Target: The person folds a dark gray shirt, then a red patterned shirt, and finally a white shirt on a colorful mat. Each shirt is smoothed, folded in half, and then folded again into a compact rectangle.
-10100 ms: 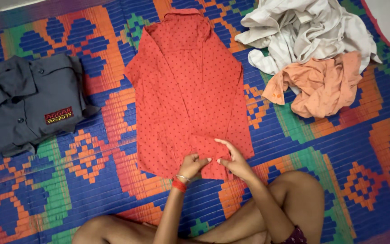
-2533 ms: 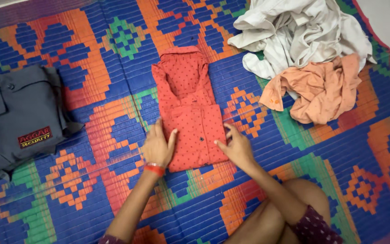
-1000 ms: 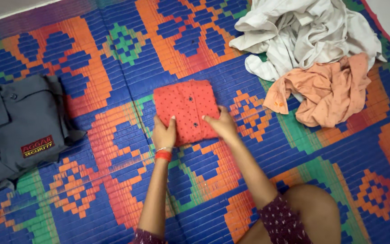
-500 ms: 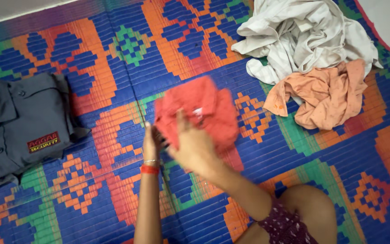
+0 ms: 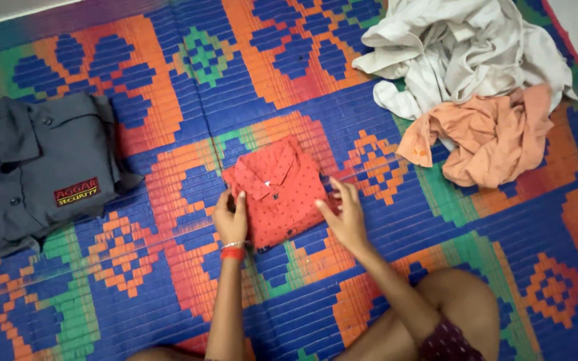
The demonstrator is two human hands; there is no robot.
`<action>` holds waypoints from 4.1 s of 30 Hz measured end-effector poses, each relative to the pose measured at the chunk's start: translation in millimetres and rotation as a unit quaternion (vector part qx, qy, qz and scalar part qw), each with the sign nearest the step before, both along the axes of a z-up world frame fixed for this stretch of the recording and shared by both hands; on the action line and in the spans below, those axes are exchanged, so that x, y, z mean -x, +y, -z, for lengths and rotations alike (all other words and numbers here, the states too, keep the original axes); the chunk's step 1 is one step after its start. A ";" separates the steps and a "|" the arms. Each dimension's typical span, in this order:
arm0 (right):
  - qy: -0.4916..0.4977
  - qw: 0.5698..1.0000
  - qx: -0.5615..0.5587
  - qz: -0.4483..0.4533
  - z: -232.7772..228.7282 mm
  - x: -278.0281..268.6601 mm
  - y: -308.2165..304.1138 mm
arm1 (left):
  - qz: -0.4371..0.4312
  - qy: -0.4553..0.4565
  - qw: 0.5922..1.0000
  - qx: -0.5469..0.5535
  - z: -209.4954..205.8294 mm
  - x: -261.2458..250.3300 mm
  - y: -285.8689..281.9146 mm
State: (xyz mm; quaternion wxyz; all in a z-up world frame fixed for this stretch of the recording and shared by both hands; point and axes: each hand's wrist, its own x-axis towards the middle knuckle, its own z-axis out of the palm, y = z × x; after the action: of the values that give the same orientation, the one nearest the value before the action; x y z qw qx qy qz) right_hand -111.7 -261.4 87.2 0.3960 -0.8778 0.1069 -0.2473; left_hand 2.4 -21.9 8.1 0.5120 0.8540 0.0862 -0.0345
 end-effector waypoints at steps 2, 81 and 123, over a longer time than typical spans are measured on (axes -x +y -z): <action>0.036 0.998 -0.052 0.014 19.1 -11.2 -0.8 | 0.017 -0.078 0.993 0.087 -0.9 -12.2 -15.1; 0.103 0.967 0.203 0.112 50.4 -28.9 34.8 | 0.217 -0.306 0.878 -0.298 -20.7 37.7 -11.2; 0.165 0.960 0.218 -0.063 42.8 -119.2 -26.8 | 0.188 -0.159 0.939 -0.241 -16.9 -56.1 -16.3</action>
State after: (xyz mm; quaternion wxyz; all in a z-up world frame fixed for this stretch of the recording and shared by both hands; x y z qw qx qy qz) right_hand 7.6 -288.2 44.4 0.1868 -0.9764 0.0591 -0.0912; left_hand 58.4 -38.1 25.0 0.2818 0.9468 -0.1529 0.0282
